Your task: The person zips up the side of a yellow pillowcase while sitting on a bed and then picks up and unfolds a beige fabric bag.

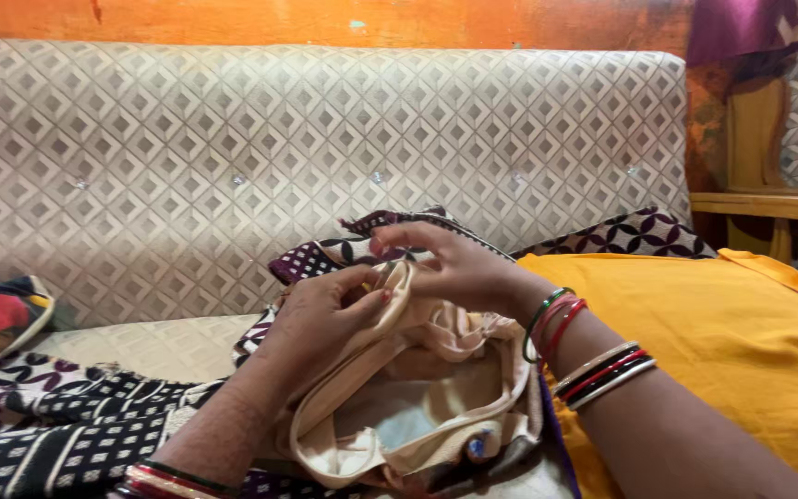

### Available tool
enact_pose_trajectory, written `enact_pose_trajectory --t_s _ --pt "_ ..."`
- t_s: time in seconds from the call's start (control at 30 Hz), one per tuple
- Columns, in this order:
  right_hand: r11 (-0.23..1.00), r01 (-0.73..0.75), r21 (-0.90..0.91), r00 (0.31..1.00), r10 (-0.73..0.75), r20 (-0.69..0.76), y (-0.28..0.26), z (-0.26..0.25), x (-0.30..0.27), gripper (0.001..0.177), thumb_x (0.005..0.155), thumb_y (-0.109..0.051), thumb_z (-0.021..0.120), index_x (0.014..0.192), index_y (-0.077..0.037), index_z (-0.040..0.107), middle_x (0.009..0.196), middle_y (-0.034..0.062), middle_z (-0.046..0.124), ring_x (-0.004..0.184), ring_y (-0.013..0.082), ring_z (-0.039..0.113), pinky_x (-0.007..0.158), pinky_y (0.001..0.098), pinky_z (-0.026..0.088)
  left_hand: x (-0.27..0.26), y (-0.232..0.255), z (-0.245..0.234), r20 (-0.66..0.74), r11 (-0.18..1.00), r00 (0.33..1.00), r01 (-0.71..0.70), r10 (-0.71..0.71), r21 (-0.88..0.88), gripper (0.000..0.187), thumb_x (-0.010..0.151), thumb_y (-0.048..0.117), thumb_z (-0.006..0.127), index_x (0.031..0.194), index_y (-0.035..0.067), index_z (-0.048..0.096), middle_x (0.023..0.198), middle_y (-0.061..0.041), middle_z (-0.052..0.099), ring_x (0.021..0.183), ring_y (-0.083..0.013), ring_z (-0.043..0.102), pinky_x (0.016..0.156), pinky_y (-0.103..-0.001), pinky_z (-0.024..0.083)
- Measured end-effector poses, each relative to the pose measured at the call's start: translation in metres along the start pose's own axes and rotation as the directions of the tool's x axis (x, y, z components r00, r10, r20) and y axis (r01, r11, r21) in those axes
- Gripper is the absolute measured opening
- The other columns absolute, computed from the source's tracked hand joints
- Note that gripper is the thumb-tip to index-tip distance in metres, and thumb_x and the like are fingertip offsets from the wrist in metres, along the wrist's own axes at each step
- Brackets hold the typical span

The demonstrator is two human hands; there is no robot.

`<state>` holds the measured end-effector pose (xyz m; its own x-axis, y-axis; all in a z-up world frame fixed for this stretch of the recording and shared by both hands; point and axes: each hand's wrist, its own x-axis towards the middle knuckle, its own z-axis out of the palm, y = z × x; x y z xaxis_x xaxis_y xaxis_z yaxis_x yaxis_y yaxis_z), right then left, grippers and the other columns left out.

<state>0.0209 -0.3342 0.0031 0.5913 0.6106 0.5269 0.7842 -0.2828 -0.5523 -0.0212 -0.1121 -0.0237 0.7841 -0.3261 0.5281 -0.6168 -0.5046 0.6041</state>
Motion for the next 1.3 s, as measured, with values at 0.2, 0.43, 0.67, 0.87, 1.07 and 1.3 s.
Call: enact_pose_trajectory --t_s 0.2,0.43,0.67,0.87,1.07,1.3 --pt "0.974 -0.213 0.079 0.977 0.213 0.013 -0.016 0.019 0.015 0.052 0.092 -0.05 0.061 0.128 -0.013 0.069 0.104 -0.0016 0.075 0.098 0.009 0.068 0.087 0.028 0.056 -0.008 0.004 0.004 -0.084 0.947 0.972 -0.191 0.219 0.259 0.031 0.089 0.027 0.062 0.113 0.024 0.08 0.083 -0.008 0.079 0.071 -0.0198 0.072 0.07 -0.039 0.058" --pt "0.789 -0.222 -0.574 0.971 0.122 -0.208 -0.01 -0.016 -0.001 0.031 0.085 -0.041 0.076 0.092 -0.011 0.081 0.08 0.0098 0.068 0.073 0.0224 0.064 0.067 0.0412 0.052 -0.006 -0.002 -0.016 -0.283 0.997 0.958 0.031 -0.051 -0.074 0.026 0.093 0.023 0.057 0.11 0.02 0.075 0.082 -0.007 0.076 0.057 -0.0152 0.067 0.051 -0.033 0.058" --pt "0.529 -0.492 -0.691 0.701 -0.231 -0.675 0.0 -0.027 -0.012 0.011 0.078 -0.025 0.077 0.085 -0.019 0.081 0.089 0.0095 0.066 0.084 0.0335 0.066 0.076 0.0493 0.052 -0.008 0.0 -0.009 -0.066 0.921 0.992 -0.079 0.112 0.381 0.028 0.087 0.035 0.07 0.111 0.022 0.069 0.086 0.0 0.076 0.067 -0.0111 0.07 0.058 -0.033 0.058" --pt "0.625 -0.572 -0.531 0.764 0.169 -0.623 0.041 -0.052 -0.021 0.028 0.081 -0.032 0.08 0.103 -0.015 0.08 0.108 0.0131 0.068 0.101 0.0296 0.065 0.089 0.0415 0.054 0.0 -0.045 -0.033 -0.12 0.881 0.987 0.152 -0.109 0.449 0.02 0.093 0.034 0.063 0.108 0.022 0.07 0.091 -0.001 0.076 0.073 -0.0171 0.067 0.068 -0.034 0.056" --pt "0.861 -0.465 0.206 0.876 0.481 -0.035 0.02 -0.029 -0.025 0.048 0.084 -0.017 0.075 0.13 -0.015 0.066 0.116 -0.0017 0.068 0.104 0.0108 0.067 0.089 0.0256 0.057 -0.001 -0.08 -0.049 -0.253 0.938 0.918 0.336 -0.306 0.085 0.033 0.093 0.039 0.065 0.115 0.015 0.065 0.094 -0.008 0.076 0.078 -0.02 0.07 0.072 -0.036 0.055" --pt "0.934 -0.349 0.073 0.933 0.354 -0.069 0.04 -0.045 -0.031 0.037 0.091 -0.02 0.076 0.124 -0.004 0.074 0.108 0.0035 0.077 0.098 0.0104 0.067 0.087 0.028 0.056 -0.008 -0.11 -0.066 -0.039 0.955 0.971 0.241 -0.237 0.172 0.044 0.077 0.041 0.082 0.114 0.019 0.074 0.1 -0.005 0.079 0.091 -0.0181 0.074 0.082 -0.036 0.056"
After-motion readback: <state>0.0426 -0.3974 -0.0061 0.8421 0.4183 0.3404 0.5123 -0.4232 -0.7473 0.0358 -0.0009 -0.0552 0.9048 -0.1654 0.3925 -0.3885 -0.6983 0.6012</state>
